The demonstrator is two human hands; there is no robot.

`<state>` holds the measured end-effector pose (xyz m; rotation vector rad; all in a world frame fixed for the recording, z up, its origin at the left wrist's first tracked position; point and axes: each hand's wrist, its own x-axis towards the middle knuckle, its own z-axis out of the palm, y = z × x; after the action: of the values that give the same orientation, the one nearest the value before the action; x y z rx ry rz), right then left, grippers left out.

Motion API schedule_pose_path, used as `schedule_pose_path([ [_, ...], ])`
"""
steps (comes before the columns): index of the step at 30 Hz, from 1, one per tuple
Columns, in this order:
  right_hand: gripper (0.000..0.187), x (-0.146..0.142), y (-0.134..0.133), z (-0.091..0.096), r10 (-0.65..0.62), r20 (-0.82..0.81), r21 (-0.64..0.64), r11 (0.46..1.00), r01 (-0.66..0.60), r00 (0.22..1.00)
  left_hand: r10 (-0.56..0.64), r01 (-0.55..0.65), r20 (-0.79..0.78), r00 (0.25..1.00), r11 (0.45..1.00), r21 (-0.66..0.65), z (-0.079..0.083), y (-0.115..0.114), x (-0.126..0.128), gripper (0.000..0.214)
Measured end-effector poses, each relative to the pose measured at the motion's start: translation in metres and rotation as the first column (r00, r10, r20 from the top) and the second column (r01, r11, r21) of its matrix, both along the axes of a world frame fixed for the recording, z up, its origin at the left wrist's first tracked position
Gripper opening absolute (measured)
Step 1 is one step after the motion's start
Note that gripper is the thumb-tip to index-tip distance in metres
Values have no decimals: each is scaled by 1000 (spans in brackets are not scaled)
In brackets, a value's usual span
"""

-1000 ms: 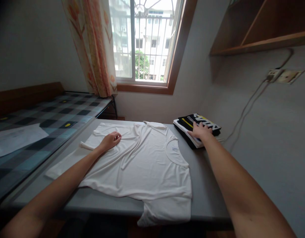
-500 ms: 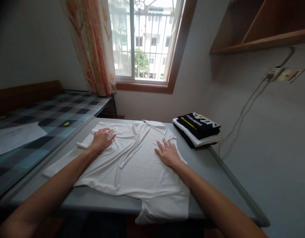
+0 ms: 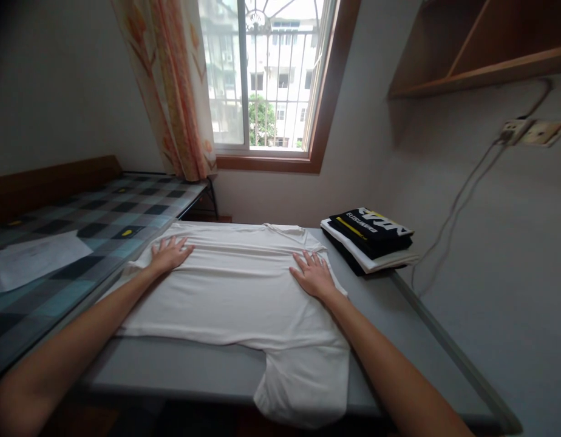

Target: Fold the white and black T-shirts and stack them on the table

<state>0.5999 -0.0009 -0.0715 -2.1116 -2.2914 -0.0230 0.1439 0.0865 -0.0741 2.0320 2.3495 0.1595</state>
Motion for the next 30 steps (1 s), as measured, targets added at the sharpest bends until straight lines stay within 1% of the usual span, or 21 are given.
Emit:
schedule_pose_path([
  [5,63,0,19,0,-18,-7,0,1000,18,1000,-76,76,-7,997,997,12,7,19,6,71],
  [6,63,0,23,0,-20,-5,-3,1000,20,1000,-87,88,-20,996,995,40,10,20,9,68],
  [8,63,0,30,1,-23,-6,-13,1000,23,1000,-110,119,-65,992,982,149,18,16,17,60],
  [10,63,1,35,2,-23,-15,-17,1000,22,1000,-124,149,-108,986,953,262,25,3,27,51],
  [11,63,2,38,2,-21,-22,-15,1000,21,1000,-126,154,-115,985,946,285,29,-6,32,47],
  [12,63,2,39,2,-18,-28,-10,1000,18,999,-124,152,-113,986,949,276,31,-17,37,45],
  [15,62,2,39,4,-1,-39,32,999,3,999,-161,175,-106,981,974,145,30,-51,44,43],
  [18,57,-2,27,9,30,-6,190,981,-28,1000,-204,211,-98,974,975,70,21,-82,37,52],
  [20,54,-5,13,11,62,35,287,955,-70,997,-191,196,-84,978,979,55,13,-96,26,63],
  [21,53,-6,4,12,73,50,304,949,-85,996,-172,176,-76,982,983,47,10,-102,20,68],
  [23,53,-7,-14,9,74,52,273,958,-85,996,-122,123,-66,990,992,23,5,-108,10,74],
  [26,58,-7,-36,1,41,28,166,985,-45,999,-78,78,-63,995,997,-3,1,-108,2,76],
  [28,61,-6,-42,-4,26,19,97,995,-28,999,-85,85,-58,995,996,-8,0,-102,2,76],
  [30,62,-5,-41,-6,14,17,57,998,-15,1000,-100,100,-56,993,995,-6,0,-92,4,78],
])
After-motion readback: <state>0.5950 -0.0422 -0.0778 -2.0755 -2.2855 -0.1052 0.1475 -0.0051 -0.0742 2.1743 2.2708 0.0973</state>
